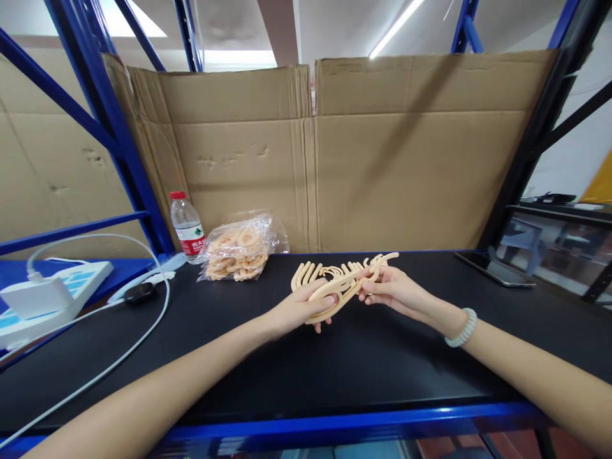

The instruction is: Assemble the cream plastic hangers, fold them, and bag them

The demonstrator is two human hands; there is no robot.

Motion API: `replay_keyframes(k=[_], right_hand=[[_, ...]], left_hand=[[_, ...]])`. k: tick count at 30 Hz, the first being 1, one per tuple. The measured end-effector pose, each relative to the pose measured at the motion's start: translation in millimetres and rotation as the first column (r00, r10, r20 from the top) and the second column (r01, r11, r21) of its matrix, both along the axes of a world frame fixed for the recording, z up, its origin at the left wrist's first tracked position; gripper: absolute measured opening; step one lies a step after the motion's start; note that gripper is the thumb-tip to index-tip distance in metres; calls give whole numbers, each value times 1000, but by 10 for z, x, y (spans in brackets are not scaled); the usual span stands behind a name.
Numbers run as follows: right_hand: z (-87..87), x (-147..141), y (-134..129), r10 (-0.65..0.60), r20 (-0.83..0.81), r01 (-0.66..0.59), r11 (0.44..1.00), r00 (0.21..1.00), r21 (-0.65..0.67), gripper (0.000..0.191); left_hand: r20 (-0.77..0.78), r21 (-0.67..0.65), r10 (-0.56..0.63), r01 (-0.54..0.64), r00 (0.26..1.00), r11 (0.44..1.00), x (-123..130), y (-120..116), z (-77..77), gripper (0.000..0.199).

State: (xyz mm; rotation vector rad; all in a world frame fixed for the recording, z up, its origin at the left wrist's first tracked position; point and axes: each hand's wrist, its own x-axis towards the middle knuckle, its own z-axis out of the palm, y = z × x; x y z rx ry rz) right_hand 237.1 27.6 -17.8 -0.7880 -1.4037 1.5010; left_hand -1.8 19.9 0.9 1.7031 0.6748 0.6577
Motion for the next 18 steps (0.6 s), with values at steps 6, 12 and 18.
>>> replay_keyframes(k=[6, 12, 18], right_hand=[[-25, -102, -48, 66, -73, -70, 996, 995, -50, 26], [-71, -223, -128, 115, -104, -121, 991, 988, -55, 23], [-80, -243, -153, 120, -57, -120, 993, 991, -3, 22]], left_hand=[[79, -374, -36, 63, 996, 925, 10, 62, -16, 46], [111, -376, -123, 156, 986, 914, 86, 106, -147, 28], [198, -393, -165, 233, 966, 889, 240, 142, -262, 26]])
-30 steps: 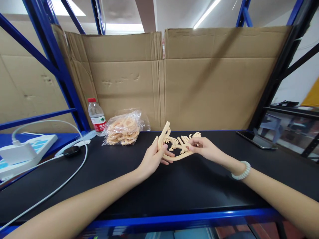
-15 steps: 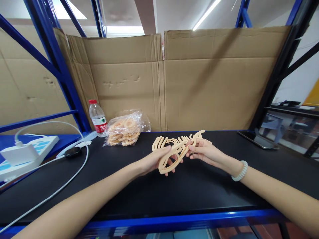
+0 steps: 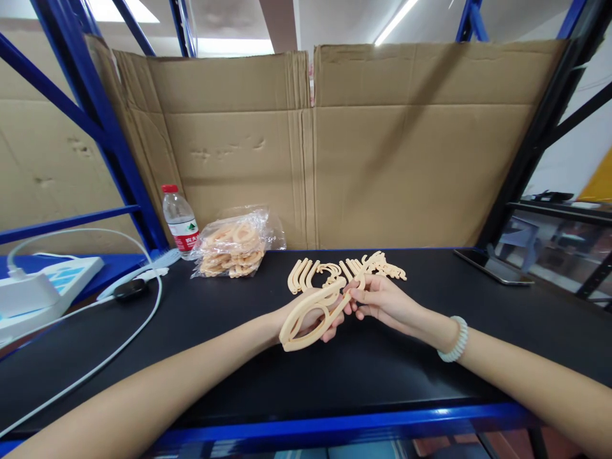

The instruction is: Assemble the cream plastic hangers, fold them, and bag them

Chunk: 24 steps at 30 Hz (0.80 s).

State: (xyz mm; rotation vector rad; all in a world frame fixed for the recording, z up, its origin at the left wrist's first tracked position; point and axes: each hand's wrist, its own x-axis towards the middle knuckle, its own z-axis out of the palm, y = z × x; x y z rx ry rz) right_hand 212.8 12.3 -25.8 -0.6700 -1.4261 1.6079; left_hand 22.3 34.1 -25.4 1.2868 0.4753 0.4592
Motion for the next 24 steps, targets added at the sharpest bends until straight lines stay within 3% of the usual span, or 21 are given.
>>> replay_keyframes(k=[10, 24], right_hand=[[-72, -66, -13, -159, 5, 159, 987, 987, 21, 29], [-112, -70, 59, -84, -28, 88, 960, 996, 267, 26]], left_hand=[[4, -52, -166, 166, 986, 985, -82, 111, -147, 26], [-48, -49, -250, 248, 967, 968, -105, 109, -12, 31]])
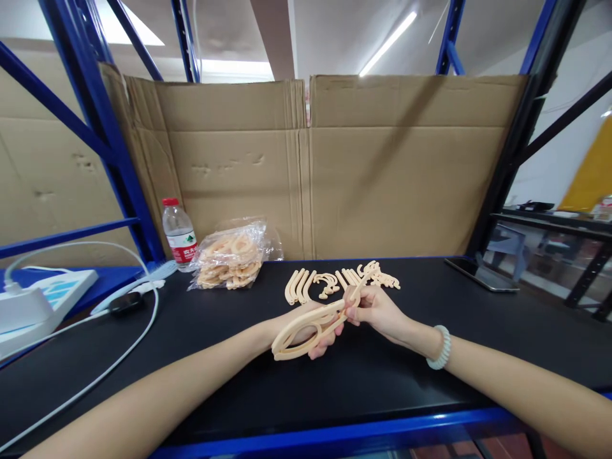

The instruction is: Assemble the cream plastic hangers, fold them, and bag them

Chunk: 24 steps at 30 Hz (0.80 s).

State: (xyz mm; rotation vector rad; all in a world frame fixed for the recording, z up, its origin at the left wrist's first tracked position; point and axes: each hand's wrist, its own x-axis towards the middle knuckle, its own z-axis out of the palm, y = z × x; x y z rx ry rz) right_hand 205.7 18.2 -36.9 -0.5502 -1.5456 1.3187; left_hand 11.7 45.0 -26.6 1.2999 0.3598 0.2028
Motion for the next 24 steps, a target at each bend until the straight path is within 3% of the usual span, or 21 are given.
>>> replay_keyframes(k=[5, 9, 12, 17, 20, 24], right_hand=[[124, -12, 2, -16, 34, 10, 986, 999, 168, 22], [281, 183, 138, -52, 4, 52, 996, 999, 68, 21], [333, 501, 363, -229, 67, 228, 973, 971, 23, 28], [221, 956, 721, -544, 324, 514, 839, 774, 180, 38], [137, 1045, 840, -629, 448, 569, 773, 635, 279, 23], [147, 912, 781, -814, 385, 663, 579, 435, 474, 9]], left_hand=[[-38, 58, 0, 3, 999, 998, 3, -31, -28, 29], [77, 83, 79, -86, 994, 993, 39, -44, -74, 36], [140, 16, 194, -198, 971, 980, 58, -55, -65, 38], [166, -158, 368, -344, 915, 926, 54, -83, -13, 30], [162, -173, 420, -394, 893, 903, 48, -79, -15, 30], [156, -193, 478, -448, 864, 873, 49, -46, -28, 29]])
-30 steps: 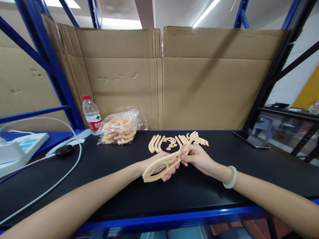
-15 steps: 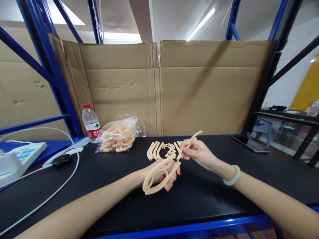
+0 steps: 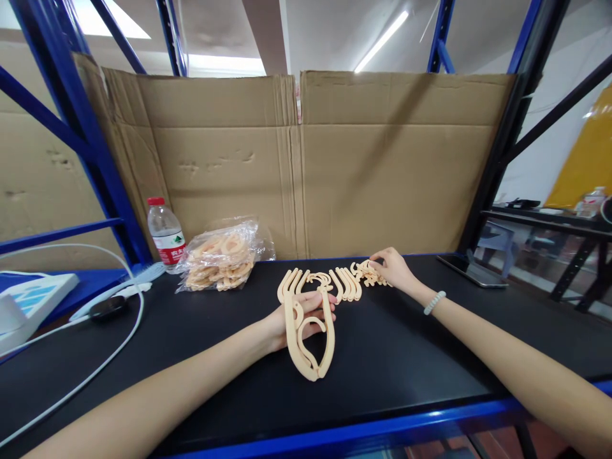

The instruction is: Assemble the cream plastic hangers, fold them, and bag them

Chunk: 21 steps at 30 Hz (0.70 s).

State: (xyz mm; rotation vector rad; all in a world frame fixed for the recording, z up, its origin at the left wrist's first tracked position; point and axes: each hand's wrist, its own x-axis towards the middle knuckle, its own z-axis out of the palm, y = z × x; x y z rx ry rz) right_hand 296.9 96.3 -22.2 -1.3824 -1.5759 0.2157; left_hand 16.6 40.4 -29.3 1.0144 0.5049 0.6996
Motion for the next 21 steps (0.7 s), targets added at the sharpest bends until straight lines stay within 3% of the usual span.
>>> replay_keyframes(k=[2, 3, 4, 6, 7, 9, 12, 16, 18, 21], right_hand=[[32, -203, -164, 38, -45, -38, 999, 998, 2, 15], [43, -332, -272, 140, -101, -150, 984, 985, -97, 22], [49, -470, -390, 250, -164, -284, 928, 954, -240, 33], [43, -733, -619, 457, -315, -555, 699, 832, -451, 36], [35, -842, -713, 504, -403, -645, 597, 764, -477, 37], [18, -989, -838, 516, -537, -744, 486, 668, -459, 41], [-1, -1047, -873, 475, -655, -799, 463, 589, -383, 38], [-29, -1000, -794, 439, -729, -831, 450, 525, -327, 31], [-51, -974, -756, 400, -763, -822, 491, 507, -289, 30], [-87, -942, -708, 335, -792, -767, 595, 510, -242, 31]], left_hand=[[12, 10, 25, -25, 1000, 1000, -1, 19, 1, 28], [18, 18, 38, -38, 999, 999, -4, 27, 3, 27], [20, 26, 53, -54, 998, 998, -7, 32, 5, 27], [7, 38, 90, -91, 996, 995, -13, 35, 6, 28], [-6, 43, 103, -103, 995, 994, -15, 33, 6, 30], [-34, 62, 120, -118, 992, 991, -12, 24, 6, 36], [-110, 132, 178, -163, 978, 978, 3, 10, 16, 40], [-280, 299, 308, -222, 909, 928, -34, 5, 57, 29], [-380, 335, 276, -147, 883, 931, -106, 13, 87, 26], [-481, 288, 122, 25, 868, 957, -269, 35, 167, 32]])
